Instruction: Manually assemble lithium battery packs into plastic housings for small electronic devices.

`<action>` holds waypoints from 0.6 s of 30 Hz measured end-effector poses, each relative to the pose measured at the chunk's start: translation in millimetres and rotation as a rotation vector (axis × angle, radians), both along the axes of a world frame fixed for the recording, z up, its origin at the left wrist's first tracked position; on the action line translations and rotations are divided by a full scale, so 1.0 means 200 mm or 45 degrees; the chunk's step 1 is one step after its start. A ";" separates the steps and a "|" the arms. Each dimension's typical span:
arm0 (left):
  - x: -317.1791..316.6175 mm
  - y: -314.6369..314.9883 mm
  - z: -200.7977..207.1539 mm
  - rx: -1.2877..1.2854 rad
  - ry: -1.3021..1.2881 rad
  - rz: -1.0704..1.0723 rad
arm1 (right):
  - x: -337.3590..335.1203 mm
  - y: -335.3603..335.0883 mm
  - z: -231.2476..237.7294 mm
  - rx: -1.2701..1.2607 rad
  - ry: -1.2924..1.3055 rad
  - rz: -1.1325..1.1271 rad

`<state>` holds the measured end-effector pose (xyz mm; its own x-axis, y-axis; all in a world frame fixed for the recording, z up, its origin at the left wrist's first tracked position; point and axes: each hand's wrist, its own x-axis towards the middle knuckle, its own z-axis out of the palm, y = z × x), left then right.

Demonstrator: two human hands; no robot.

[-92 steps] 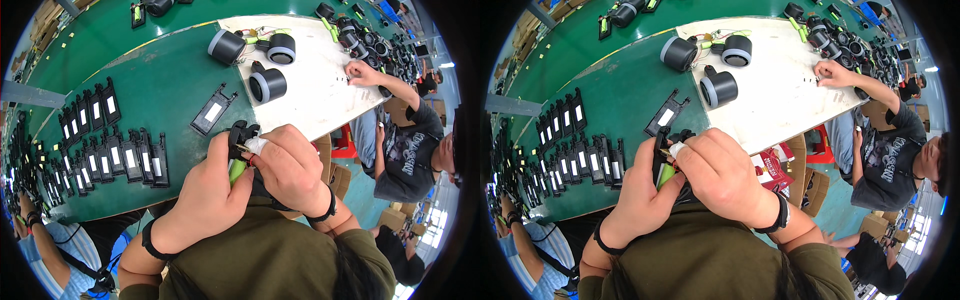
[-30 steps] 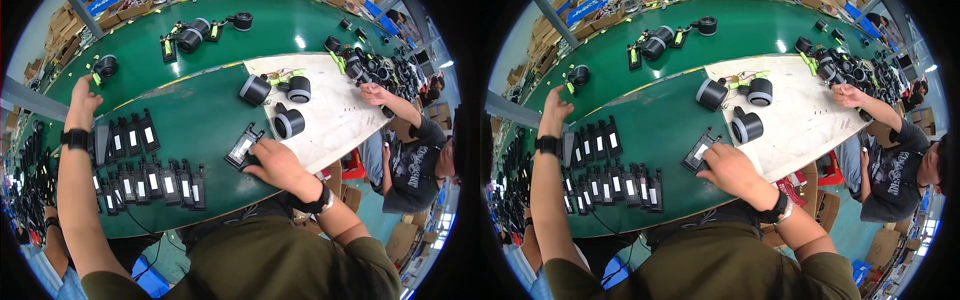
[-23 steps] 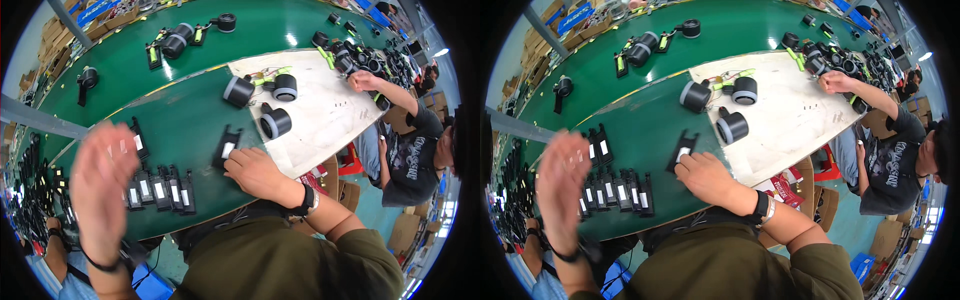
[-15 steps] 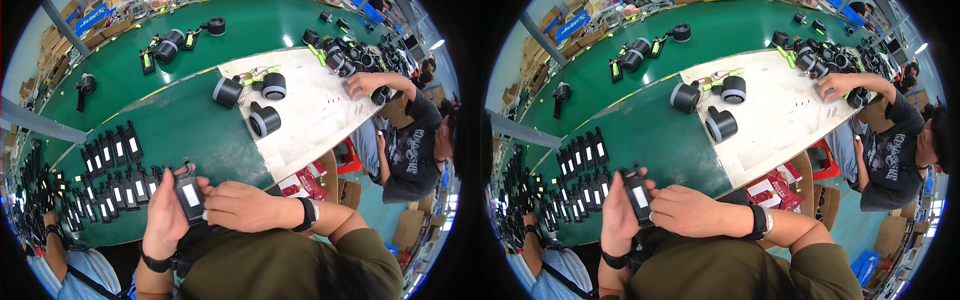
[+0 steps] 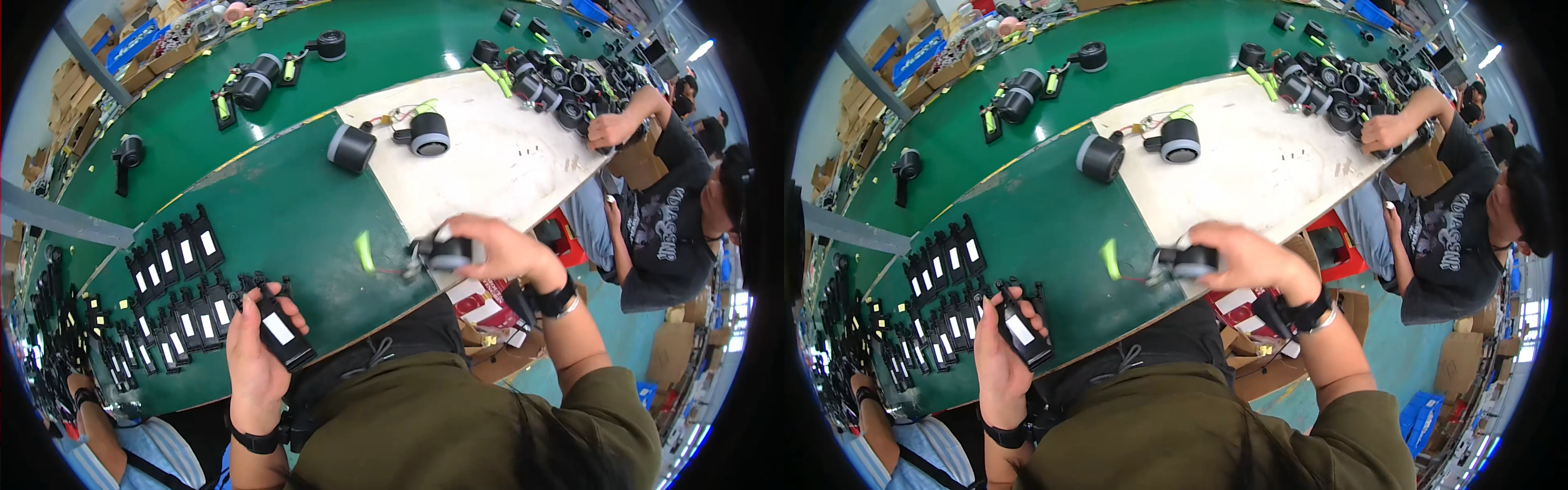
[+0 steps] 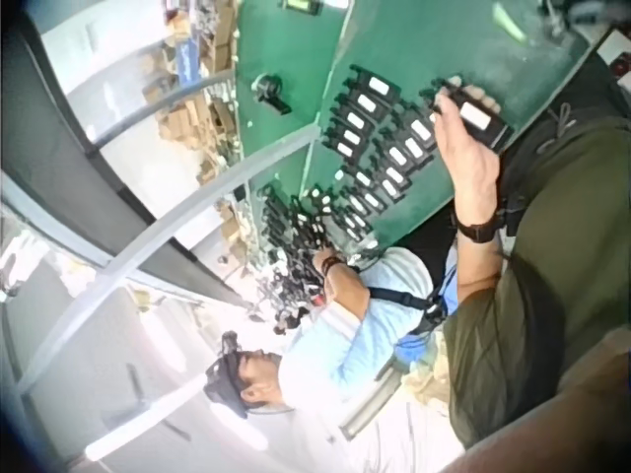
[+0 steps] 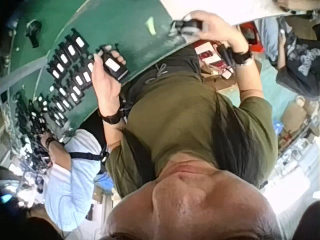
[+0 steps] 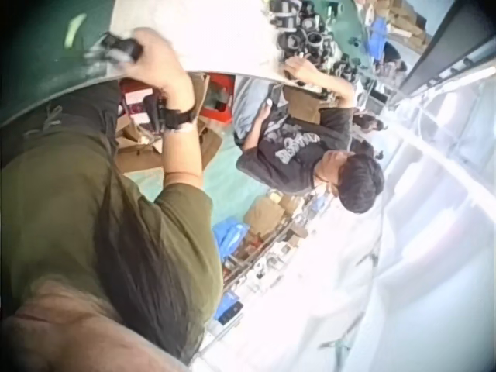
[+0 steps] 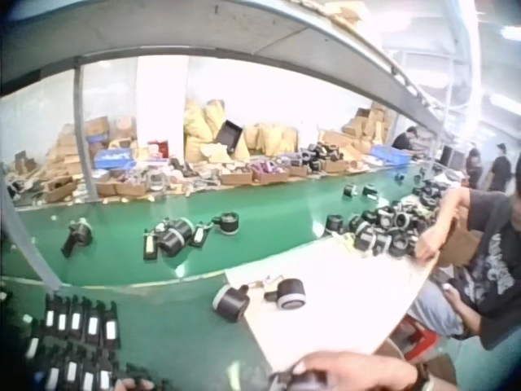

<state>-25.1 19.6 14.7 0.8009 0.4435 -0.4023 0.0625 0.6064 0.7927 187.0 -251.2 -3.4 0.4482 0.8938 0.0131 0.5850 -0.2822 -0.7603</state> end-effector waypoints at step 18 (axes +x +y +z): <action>-0.05 -0.10 -0.03 -0.003 -0.066 -0.164 | -0.07 -0.09 -0.13 -0.269 -0.678 -0.838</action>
<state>-35.3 0.3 8.1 0.8708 0.3347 -0.3601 0.0990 0.5980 0.7954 173.9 -269.1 -28.7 0.8557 0.4631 0.2310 0.5165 -0.7918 -0.3260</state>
